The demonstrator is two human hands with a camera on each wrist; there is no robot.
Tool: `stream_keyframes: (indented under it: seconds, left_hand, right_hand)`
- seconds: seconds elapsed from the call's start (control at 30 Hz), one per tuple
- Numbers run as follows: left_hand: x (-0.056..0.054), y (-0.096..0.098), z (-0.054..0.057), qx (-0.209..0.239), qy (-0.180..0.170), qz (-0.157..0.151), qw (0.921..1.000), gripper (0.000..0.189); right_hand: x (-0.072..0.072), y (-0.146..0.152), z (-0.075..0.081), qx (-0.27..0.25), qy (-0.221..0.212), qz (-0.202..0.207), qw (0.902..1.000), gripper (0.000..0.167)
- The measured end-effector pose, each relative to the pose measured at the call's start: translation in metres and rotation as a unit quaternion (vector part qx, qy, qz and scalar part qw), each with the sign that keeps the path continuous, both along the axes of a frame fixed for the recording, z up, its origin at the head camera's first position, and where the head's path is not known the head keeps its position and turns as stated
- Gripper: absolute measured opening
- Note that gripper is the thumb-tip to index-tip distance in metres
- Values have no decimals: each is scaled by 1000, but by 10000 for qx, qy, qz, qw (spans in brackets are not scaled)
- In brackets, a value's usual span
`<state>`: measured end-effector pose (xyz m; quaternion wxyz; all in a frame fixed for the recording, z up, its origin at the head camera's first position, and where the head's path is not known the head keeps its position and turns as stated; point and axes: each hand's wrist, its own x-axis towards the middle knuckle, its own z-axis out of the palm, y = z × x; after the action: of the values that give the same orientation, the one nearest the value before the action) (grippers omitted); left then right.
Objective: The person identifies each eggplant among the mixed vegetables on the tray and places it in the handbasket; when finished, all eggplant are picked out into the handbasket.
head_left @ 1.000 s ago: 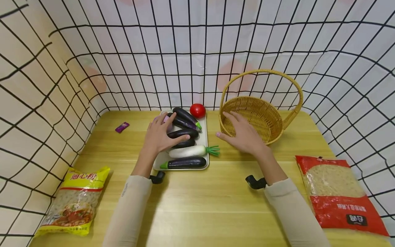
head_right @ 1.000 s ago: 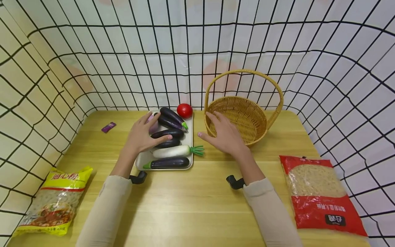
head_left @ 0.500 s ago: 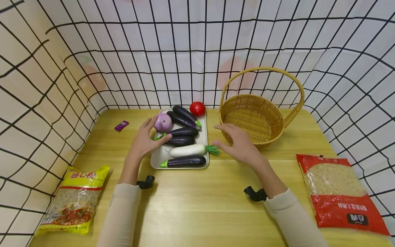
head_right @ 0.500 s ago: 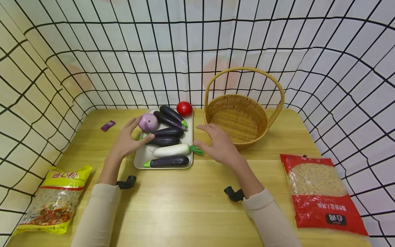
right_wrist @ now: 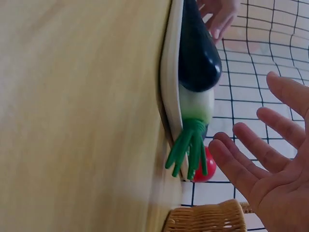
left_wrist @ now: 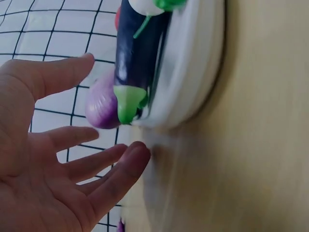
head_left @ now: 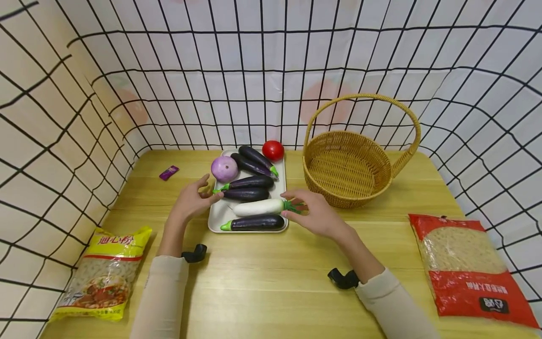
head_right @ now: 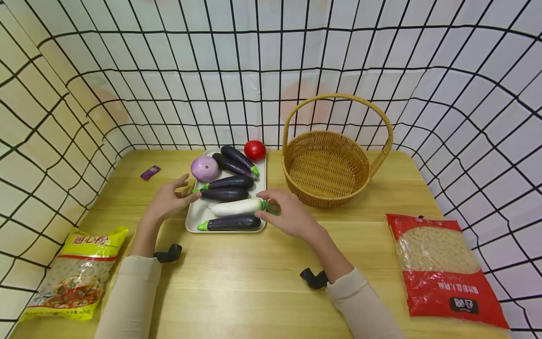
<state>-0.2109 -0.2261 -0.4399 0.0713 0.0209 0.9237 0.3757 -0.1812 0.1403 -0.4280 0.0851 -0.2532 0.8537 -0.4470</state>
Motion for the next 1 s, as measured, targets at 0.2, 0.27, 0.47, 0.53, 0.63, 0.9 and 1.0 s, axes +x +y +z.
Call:
stream_keyframes:
  seconds: [0.2, 0.27, 0.47, 0.53, 0.63, 0.9, 1.0]
  left_hand:
    - [-1, -5, -6, 110, -163, -102, 9998, 84]
    - [-2, -6, -8, 95, -213, -135, 9996, 81]
    - [-4, -8, -13, 205, -325, -205, 9991, 73]
    - [-4, -9, -14, 235, -263, -227, 9991, 71]
    - [-4, -10, -15, 306, -231, -219, 9990, 69]
    - [-5, -12, -20, 460, -48, -413, 9981, 65]
    - [-5, -12, -22, 450, -46, -420, 9981, 64]
  right_hand:
    - [4, -7, -5, 96, -120, 206, 9997, 54]
    - [5, -9, -6, 143, -118, 266, 9995, 53]
    - [9, -18, -12, 370, 26, 441, 9983, 51]
    - [9, -21, -13, 432, 125, 491, 9978, 50]
    - [9, -26, -15, 534, 305, 530, 9967, 49]
    - [13, -32, -18, 929, 641, 339, 9930, 45]
    - [14, -36, -19, 1067, 671, 212, 9918, 47]
